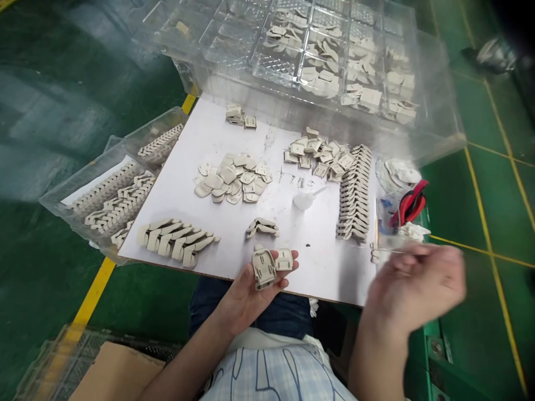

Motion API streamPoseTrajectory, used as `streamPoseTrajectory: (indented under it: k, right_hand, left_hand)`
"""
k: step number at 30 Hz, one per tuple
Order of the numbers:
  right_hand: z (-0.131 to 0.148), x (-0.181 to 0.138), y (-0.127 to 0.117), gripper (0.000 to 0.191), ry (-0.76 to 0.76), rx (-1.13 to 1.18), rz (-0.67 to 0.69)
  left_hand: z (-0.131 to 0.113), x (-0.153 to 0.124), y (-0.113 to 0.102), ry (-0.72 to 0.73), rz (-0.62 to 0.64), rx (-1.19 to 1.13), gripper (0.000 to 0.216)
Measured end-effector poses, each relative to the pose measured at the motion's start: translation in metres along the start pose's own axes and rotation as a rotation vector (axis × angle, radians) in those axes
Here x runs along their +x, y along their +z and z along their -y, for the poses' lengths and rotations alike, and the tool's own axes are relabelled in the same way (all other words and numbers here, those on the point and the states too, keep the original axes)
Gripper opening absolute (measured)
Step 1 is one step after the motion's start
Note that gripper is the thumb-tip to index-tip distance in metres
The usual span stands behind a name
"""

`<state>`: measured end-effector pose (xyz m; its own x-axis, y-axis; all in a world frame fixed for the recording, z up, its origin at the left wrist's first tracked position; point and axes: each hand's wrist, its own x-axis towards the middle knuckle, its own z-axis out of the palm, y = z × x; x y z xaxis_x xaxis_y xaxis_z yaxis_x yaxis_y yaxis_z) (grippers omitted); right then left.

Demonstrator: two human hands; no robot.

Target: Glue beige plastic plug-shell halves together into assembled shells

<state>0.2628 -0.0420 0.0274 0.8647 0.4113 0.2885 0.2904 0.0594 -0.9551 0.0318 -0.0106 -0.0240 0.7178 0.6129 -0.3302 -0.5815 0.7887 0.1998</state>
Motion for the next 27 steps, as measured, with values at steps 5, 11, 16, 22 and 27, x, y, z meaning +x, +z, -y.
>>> streamPoseTrajectory:
  k: [5, 11, 16, 22, 27]
  right_hand:
    - [0.0, -0.055, 0.054, 0.038, 0.138, 0.222, 0.111]
    - [-0.004, -0.057, 0.048, 0.034, 0.151, 0.181, 0.157]
    - [-0.001, -0.057, 0.046, 0.036, 0.169, 0.234, 0.136]
    - [0.002, -0.061, 0.046, 0.035, 0.138, 0.223, 0.247]
    - [-0.001, -0.058, 0.041, 0.036, 0.166, 0.246, 0.219]
  left_hand:
    - [-0.001, 0.001, -0.001, 0.017, 0.038, 0.009, 0.034]
    - [0.001, 0.001, -0.003, 0.027, 0.045, 0.016, 0.034]
    - [0.002, 0.001, -0.002, 0.023, 0.05, 0.006, 0.035]
    - [0.002, 0.0, -0.005, 0.031, 0.047, 0.033, 0.036]
    - [0.002, 0.0, -0.004, 0.027, 0.036, 0.039, 0.036]
